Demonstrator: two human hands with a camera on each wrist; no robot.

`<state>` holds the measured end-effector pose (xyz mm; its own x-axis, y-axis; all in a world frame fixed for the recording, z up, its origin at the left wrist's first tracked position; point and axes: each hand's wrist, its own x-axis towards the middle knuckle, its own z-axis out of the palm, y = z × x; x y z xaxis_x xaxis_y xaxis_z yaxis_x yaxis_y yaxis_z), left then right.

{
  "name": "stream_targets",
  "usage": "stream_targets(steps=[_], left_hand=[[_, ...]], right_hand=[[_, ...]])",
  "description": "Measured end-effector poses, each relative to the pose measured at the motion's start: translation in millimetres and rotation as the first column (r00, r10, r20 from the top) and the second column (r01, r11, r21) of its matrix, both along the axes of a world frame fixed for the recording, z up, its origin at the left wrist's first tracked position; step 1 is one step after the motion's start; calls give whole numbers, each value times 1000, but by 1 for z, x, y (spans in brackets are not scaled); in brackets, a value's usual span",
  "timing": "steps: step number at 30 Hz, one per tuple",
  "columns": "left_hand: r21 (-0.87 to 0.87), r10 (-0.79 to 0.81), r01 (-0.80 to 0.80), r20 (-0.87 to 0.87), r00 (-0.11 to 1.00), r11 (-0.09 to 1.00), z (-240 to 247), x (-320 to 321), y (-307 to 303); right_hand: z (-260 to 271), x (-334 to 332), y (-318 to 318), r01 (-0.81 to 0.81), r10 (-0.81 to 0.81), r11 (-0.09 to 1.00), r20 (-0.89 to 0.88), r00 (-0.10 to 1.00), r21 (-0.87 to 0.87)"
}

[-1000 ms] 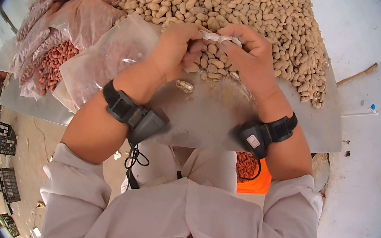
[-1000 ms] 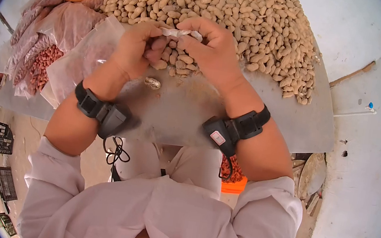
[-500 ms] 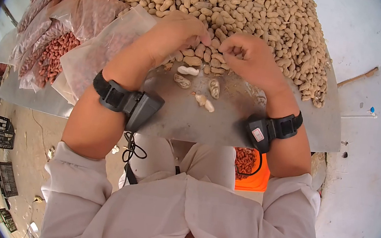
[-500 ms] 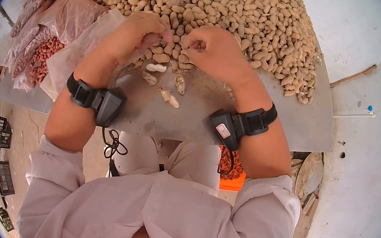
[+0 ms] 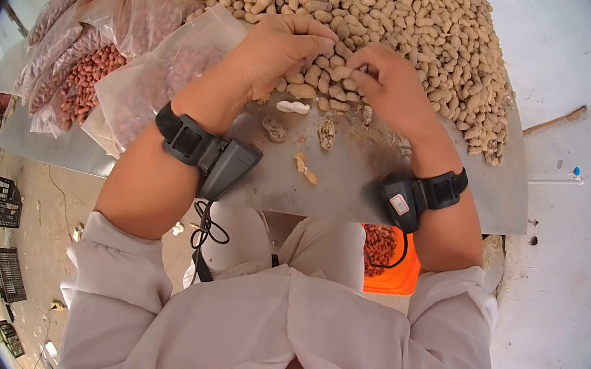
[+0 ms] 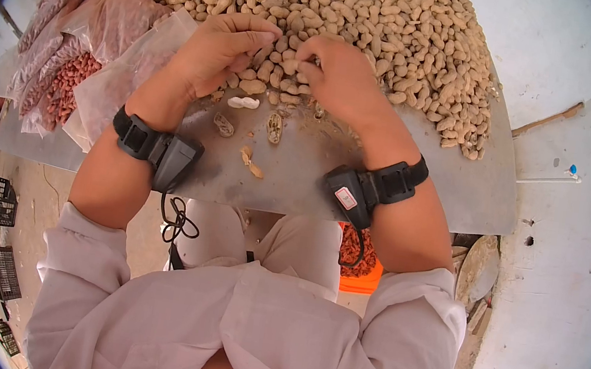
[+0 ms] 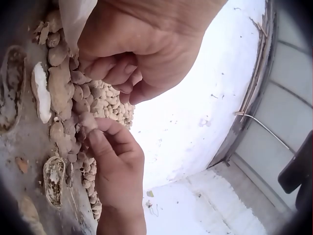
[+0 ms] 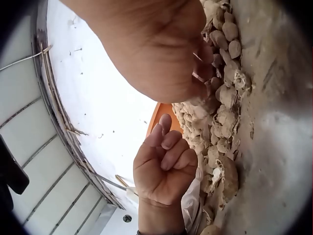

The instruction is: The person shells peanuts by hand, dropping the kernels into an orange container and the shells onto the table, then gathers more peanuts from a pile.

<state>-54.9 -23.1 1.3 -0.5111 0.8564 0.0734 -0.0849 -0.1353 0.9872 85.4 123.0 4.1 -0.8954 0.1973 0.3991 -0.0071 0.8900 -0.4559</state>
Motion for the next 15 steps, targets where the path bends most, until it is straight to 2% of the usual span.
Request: stream_targets(steps=[2,5,8,11,14,15], left_hand=[[-26,7,-8,-53,999,1000,2,3,1],[-55,-11,4,-136,991,998,8,13,-1],[-50,-61,55,-125,990,997,7,16,-2],[-20,-100,99,-78,992,995,11,19,-4],[7,-129,129,-40,991,992,9,18,-3],[32,-136,137,-44,990,990,6,16,-2]], right_hand=[[7,1,-5,26,-35,987,-54,998,-160],[6,1,-9,-133,27,864,-218,976,-486],[6,0,-7,-231,76,827,-306,949,-512],[10,2,-7,-275,105,790,-320,941,-548],[6,2,-2,-287,143,870,-353,925,-400],[7,2,-4,-292,118,833,-365,924,-469]])
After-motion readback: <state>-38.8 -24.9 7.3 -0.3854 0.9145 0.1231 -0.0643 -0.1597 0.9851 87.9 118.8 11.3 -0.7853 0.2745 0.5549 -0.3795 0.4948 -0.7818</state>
